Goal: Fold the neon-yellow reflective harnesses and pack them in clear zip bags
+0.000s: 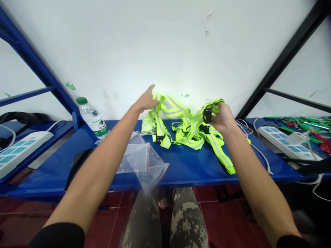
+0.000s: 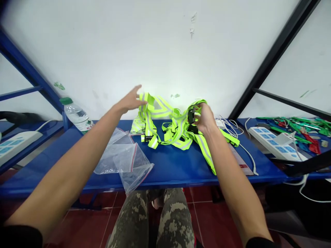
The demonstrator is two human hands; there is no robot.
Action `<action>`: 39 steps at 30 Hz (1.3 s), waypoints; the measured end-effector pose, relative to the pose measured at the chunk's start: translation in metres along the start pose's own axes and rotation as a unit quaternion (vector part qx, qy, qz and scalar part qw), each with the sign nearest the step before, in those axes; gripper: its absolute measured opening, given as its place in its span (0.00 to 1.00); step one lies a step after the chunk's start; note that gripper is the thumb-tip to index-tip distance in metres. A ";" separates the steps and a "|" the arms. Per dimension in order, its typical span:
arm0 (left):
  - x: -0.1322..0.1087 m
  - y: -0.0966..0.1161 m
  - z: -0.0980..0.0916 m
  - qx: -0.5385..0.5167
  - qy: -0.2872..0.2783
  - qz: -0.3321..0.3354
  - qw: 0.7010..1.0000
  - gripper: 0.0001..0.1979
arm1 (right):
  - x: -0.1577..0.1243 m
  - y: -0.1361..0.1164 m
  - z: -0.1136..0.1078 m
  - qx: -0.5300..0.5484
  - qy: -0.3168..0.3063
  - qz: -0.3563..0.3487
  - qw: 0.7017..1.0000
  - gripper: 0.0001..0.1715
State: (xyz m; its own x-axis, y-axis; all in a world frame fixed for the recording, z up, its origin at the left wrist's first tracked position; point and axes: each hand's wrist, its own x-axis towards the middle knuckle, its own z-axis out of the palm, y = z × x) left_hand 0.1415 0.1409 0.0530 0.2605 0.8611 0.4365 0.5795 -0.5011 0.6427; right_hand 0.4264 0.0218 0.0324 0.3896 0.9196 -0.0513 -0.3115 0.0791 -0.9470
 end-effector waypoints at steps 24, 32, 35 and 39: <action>-0.108 -0.053 0.063 0.138 -0.198 0.010 0.971 0.26 | -0.034 0.057 -0.016 -0.626 -0.397 -0.174 0.648 0.46; -0.091 -0.010 0.017 0.029 -0.079 0.107 0.991 0.14 | -0.020 0.036 -0.027 -0.648 -0.269 -0.258 0.664 0.21; -0.075 0.001 0.004 -0.023 -0.026 0.101 0.994 0.11 | -0.013 0.016 -0.029 -0.588 -0.172 -0.282 0.738 0.26; -0.034 -0.008 -0.018 -0.199 0.133 0.095 0.966 0.17 | 0.004 -0.027 -0.037 -0.276 0.062 -0.283 0.916 0.21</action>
State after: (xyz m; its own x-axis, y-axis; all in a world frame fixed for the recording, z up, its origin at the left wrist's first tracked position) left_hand 0.1140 0.1140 0.0441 0.0940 0.7243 0.6831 0.1845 -0.6869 0.7029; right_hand 0.4680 0.0090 0.0462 0.4601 0.7375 0.4943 0.4437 0.2912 -0.8476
